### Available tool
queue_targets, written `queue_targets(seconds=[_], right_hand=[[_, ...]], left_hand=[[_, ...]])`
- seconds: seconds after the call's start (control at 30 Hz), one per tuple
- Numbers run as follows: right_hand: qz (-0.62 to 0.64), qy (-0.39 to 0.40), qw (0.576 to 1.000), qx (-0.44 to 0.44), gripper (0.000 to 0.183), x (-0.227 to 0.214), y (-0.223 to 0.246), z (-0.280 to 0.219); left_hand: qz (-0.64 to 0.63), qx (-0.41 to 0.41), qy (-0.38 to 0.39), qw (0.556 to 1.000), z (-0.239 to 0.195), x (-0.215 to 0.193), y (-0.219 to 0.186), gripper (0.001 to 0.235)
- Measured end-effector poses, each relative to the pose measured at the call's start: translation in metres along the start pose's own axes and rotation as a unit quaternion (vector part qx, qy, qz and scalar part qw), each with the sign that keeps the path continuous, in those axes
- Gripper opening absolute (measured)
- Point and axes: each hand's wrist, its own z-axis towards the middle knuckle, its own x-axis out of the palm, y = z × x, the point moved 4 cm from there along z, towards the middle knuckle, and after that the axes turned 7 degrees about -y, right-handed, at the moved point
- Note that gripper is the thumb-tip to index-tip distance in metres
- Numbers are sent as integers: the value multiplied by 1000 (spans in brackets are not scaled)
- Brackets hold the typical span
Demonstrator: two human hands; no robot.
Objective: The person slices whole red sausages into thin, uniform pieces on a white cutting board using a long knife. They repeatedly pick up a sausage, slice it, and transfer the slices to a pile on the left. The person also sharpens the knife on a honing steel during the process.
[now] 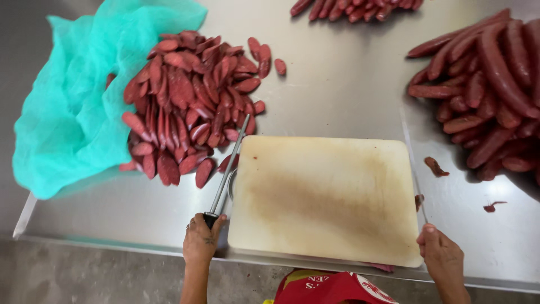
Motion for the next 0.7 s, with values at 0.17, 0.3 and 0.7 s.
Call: queue_targets(seconds=[0.17,0.3,0.7], right_hand=[[50,0,999,21,50,7,-16,-23],[109,22,990,92,53,8,-28,-31],[283,-101,935,188,70,-74,-101,-1]], left_hand=[[-42,153,-187,969,52,-32,-48,68],[-221,286,-234,902,89,-45,-149,41],[-502,368,95,777,75,94,-616,23]])
